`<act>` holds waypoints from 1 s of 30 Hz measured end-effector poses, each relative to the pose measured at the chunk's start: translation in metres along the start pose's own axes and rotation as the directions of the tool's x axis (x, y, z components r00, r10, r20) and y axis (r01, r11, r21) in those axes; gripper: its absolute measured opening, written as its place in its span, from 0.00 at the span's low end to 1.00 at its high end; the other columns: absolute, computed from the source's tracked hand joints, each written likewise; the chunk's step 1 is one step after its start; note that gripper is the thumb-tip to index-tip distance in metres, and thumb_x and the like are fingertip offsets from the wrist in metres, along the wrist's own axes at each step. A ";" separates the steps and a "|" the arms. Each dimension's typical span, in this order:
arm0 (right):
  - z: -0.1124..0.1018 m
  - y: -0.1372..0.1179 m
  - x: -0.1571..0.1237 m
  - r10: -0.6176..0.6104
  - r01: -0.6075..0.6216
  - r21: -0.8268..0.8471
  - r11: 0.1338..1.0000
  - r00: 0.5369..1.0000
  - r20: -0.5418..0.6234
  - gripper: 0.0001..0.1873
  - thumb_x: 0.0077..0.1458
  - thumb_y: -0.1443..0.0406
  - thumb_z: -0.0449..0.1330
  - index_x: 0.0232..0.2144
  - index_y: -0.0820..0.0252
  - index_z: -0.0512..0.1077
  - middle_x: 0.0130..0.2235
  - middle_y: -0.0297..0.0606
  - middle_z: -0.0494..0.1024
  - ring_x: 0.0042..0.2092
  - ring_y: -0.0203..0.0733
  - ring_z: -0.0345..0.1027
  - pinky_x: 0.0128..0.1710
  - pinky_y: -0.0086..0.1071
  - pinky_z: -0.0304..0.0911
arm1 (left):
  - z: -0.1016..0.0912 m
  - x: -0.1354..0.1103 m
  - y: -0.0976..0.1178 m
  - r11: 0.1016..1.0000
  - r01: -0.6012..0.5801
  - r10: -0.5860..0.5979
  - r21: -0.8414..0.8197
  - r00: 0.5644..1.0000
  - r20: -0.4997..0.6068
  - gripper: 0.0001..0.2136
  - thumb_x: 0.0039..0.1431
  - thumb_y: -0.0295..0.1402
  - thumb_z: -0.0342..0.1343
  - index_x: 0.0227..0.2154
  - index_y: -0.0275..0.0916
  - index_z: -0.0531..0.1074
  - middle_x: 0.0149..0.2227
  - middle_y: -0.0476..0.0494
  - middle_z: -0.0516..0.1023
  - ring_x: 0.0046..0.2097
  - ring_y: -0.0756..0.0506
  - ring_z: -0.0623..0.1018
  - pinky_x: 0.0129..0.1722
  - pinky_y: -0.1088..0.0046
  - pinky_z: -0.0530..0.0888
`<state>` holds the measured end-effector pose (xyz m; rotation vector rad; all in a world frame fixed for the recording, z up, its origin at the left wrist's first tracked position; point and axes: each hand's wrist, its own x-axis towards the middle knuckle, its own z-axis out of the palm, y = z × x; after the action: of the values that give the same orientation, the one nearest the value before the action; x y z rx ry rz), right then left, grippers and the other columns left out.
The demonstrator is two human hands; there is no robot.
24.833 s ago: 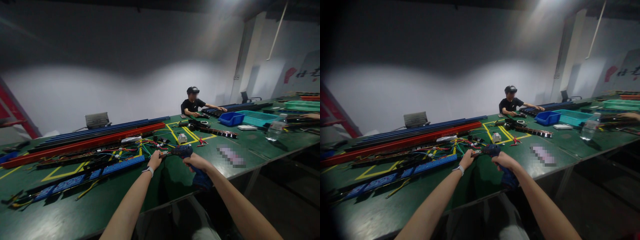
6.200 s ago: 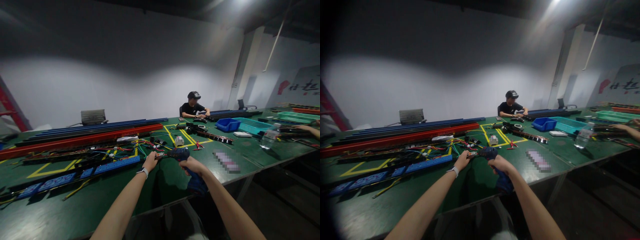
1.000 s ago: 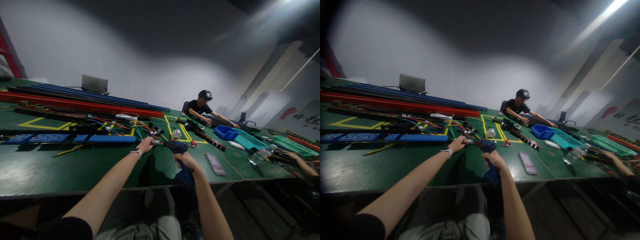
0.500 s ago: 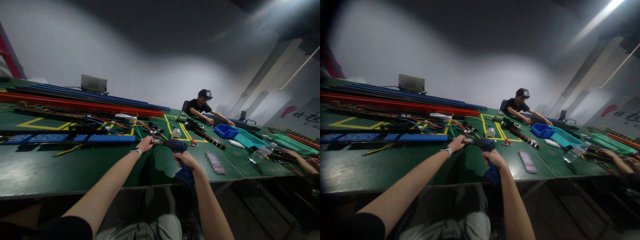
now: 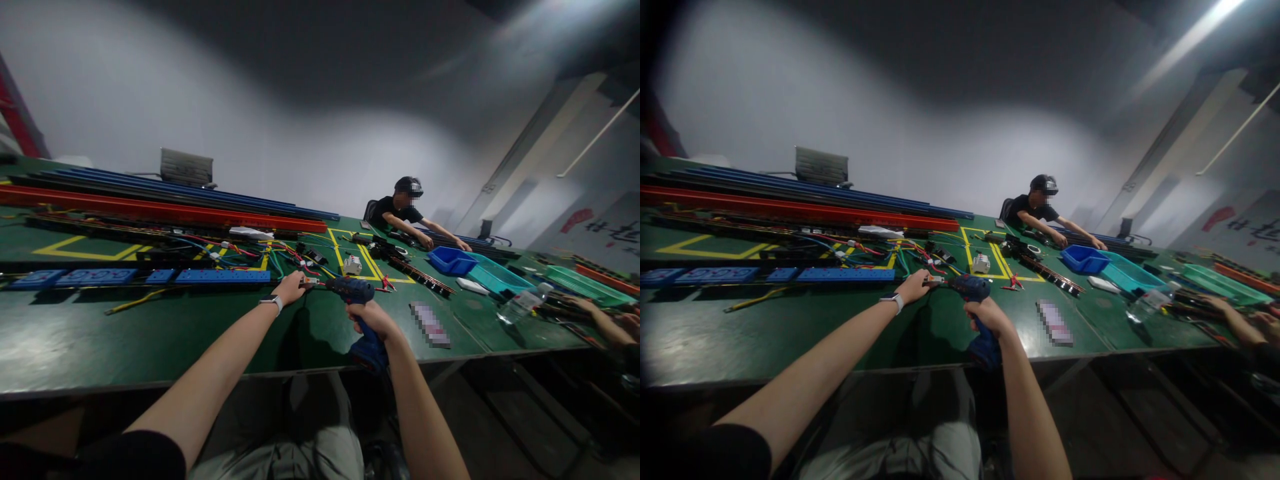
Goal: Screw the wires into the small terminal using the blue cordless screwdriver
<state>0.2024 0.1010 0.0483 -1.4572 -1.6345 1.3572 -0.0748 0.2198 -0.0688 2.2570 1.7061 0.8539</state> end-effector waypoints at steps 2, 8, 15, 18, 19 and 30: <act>0.000 -0.002 -0.002 0.006 -0.005 -0.007 1.000 1.000 0.016 0.11 0.49 0.62 0.61 0.22 0.60 0.64 0.20 0.30 0.66 0.18 0.31 0.61 0.16 0.26 0.52 | 0.000 0.000 0.000 1.000 -0.002 0.002 -0.005 1.000 -0.002 0.10 0.59 0.39 0.56 0.40 0.39 0.70 0.45 0.39 0.74 0.46 0.42 0.75 0.47 0.67 0.68; 0.000 -0.007 -0.005 0.022 -0.021 -0.019 1.000 1.000 0.007 0.11 0.49 0.62 0.61 0.22 0.60 0.64 0.21 0.30 0.66 0.18 0.31 0.61 0.16 0.25 0.53 | 0.001 0.001 -0.002 1.000 0.001 -0.001 -0.021 1.000 0.005 0.10 0.59 0.38 0.57 0.41 0.40 0.70 0.44 0.40 0.74 0.45 0.43 0.75 0.46 0.67 0.68; 0.001 -0.003 -0.002 -0.009 0.009 -0.002 1.000 1.000 0.020 0.11 0.48 0.63 0.60 0.21 0.59 0.62 0.20 0.29 0.65 0.17 0.30 0.59 0.16 0.26 0.52 | 0.003 0.002 -0.004 1.000 -0.010 0.010 -0.009 1.000 -0.002 0.10 0.59 0.38 0.57 0.41 0.40 0.70 0.43 0.40 0.74 0.44 0.43 0.75 0.44 0.68 0.68; 0.001 -0.004 -0.002 0.000 0.000 -0.011 1.000 1.000 0.021 0.10 0.48 0.63 0.60 0.21 0.59 0.62 0.20 0.29 0.65 0.17 0.31 0.60 0.16 0.26 0.52 | 0.004 0.002 -0.004 1.000 -0.018 0.018 -0.004 1.000 -0.013 0.10 0.60 0.38 0.56 0.41 0.40 0.70 0.43 0.40 0.74 0.44 0.42 0.75 0.45 0.68 0.68; 0.001 -0.004 -0.003 0.005 -0.005 -0.015 1.000 1.000 0.019 0.10 0.49 0.63 0.60 0.21 0.59 0.62 0.20 0.29 0.64 0.17 0.31 0.60 0.16 0.25 0.52 | 0.004 0.002 -0.004 1.000 -0.019 0.019 -0.003 1.000 -0.014 0.10 0.60 0.38 0.56 0.41 0.40 0.70 0.43 0.40 0.74 0.45 0.42 0.75 0.46 0.68 0.68; 0.003 -0.007 -0.004 0.002 -0.002 0.000 1.000 1.000 0.004 0.11 0.48 0.63 0.61 0.22 0.60 0.62 0.21 0.29 0.66 0.17 0.30 0.60 0.15 0.25 0.52 | -0.001 0.001 0.000 0.999 0.039 -0.039 -0.018 0.999 0.024 0.09 0.59 0.36 0.57 0.40 0.41 0.71 0.43 0.41 0.74 0.45 0.43 0.75 0.47 0.68 0.68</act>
<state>0.1985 0.0968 0.0544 -1.4575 -1.6361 1.3625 -0.0750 0.2201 -0.0674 2.2054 1.7188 0.8283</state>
